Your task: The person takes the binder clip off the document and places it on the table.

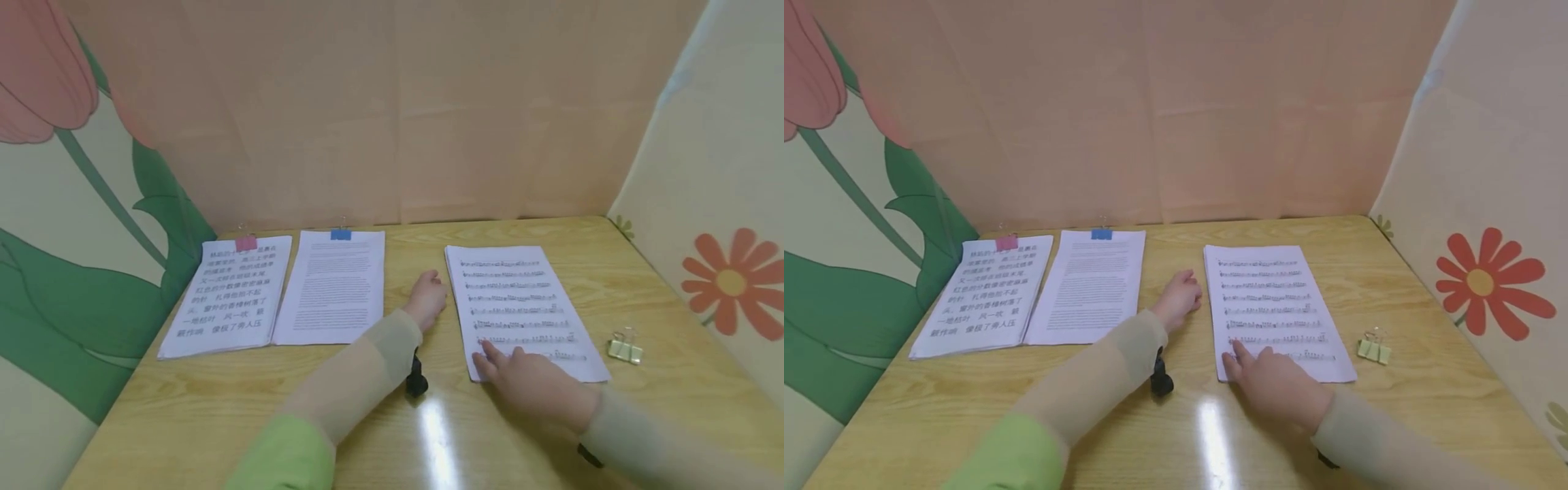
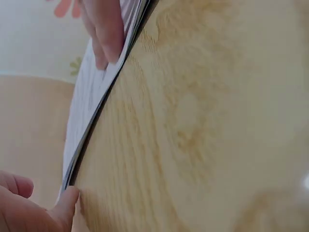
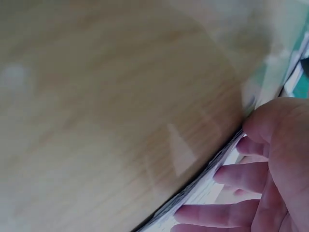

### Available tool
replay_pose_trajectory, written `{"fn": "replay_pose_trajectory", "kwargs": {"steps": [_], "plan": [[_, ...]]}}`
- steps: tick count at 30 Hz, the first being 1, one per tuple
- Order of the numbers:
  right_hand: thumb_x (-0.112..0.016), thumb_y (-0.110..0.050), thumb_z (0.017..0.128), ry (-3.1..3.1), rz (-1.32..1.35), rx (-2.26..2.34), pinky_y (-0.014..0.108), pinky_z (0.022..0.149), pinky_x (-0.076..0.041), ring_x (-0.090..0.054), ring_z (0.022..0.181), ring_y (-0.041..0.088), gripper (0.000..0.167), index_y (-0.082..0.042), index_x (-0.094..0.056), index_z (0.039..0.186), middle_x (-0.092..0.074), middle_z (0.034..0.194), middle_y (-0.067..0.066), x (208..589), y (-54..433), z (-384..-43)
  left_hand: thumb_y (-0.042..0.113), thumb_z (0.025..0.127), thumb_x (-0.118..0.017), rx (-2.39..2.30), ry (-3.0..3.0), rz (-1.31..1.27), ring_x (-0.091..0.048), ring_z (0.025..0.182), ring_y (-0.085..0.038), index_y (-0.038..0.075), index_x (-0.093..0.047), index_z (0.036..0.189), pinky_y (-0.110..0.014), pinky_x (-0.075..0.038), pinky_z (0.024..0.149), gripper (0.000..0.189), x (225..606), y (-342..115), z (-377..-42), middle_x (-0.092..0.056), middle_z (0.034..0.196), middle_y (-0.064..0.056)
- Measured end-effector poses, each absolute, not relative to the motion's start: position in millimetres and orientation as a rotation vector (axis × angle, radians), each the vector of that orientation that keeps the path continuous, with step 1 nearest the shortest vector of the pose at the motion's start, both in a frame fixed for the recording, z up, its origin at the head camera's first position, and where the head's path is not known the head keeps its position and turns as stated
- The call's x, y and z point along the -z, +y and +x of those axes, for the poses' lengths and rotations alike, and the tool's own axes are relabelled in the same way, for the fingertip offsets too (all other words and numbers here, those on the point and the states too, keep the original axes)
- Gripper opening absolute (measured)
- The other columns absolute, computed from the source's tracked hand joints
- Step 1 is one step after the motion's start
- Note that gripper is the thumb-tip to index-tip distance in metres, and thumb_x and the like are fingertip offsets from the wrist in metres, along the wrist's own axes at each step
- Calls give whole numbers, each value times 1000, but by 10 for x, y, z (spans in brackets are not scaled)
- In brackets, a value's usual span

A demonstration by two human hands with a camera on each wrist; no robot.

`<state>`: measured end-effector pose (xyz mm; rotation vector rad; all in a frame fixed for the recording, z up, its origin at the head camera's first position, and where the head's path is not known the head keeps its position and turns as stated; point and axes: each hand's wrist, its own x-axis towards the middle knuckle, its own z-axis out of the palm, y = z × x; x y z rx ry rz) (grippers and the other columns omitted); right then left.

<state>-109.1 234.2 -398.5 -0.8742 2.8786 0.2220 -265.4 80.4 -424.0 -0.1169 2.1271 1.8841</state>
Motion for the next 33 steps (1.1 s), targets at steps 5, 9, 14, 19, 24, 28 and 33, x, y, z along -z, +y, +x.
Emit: {"fn": "replay_pose_trajectory", "kwargs": {"steps": [5,9,14,19,24,28,33], "plan": [[-49,-11,96,2854,-755,-120,60,66,-51,-54,103,57,47,-9,-46,143,-42,145,21,3976,2440,-1206,9,96,-52,-1848,2113,62,-49,125,-23,6,-47,139,-37,-40,103,43,4145,610,-2498,-52,136,-10],[-48,-8,96,2862,-726,-111,63,73,-50,-51,108,58,48,-9,-45,143,-40,146,21,3983,2526,-1287,14,99,-51,-1765,2120,207,-52,120,-18,8,-52,135,-35,-41,102,37,4013,391,-2349,-56,132,-8],[-45,-7,97,2881,-707,-83,66,77,-47,-49,110,60,46,-9,-45,143,-39,147,22,4014,2667,-1375,21,101,-49,-1567,2254,376,-53,120,-16,12,-56,133,-36,-40,103,34,3881,7,-2203,-59,128,-1],[-43,-3,97,2861,-657,-87,66,83,-44,-46,114,60,48,-10,-42,145,-36,149,22,4019,2832,-1450,24,102,-48,-1446,2352,409,-51,123,-18,14,-57,132,-38,-39,104,33,3816,-402,-2163,-61,127,1],[-39,-4,99,2846,-585,-55,68,85,-42,-42,116,61,47,-10,-41,146,-33,150,22,4004,2967,-1524,23,102,-48,-1457,2412,371,-52,123,-22,12,-58,129,-42,-40,103,31,3830,-753,-2218,-61,125,-1],[-38,-6,100,2848,-572,-55,69,86,-40,-41,117,62,47,-11,-39,147,-32,151,22,4031,3066,-1583,23,101,-49,-1485,2456,285,-52,122,-23,10,-59,129,-44,-39,104,32,3849,-975,-2268,-61,126,-3],[-38,-3,99,2883,-618,-78,69,84,-41,-43,114,62,47,-9,-41,146,-34,149,24,4056,3182,-1625,26,101,-49,-1476,2463,135,-47,127,-22,13,-58,130,-44,-34,108,33,3842,-1165,-2298,-57,132,-1]]}}
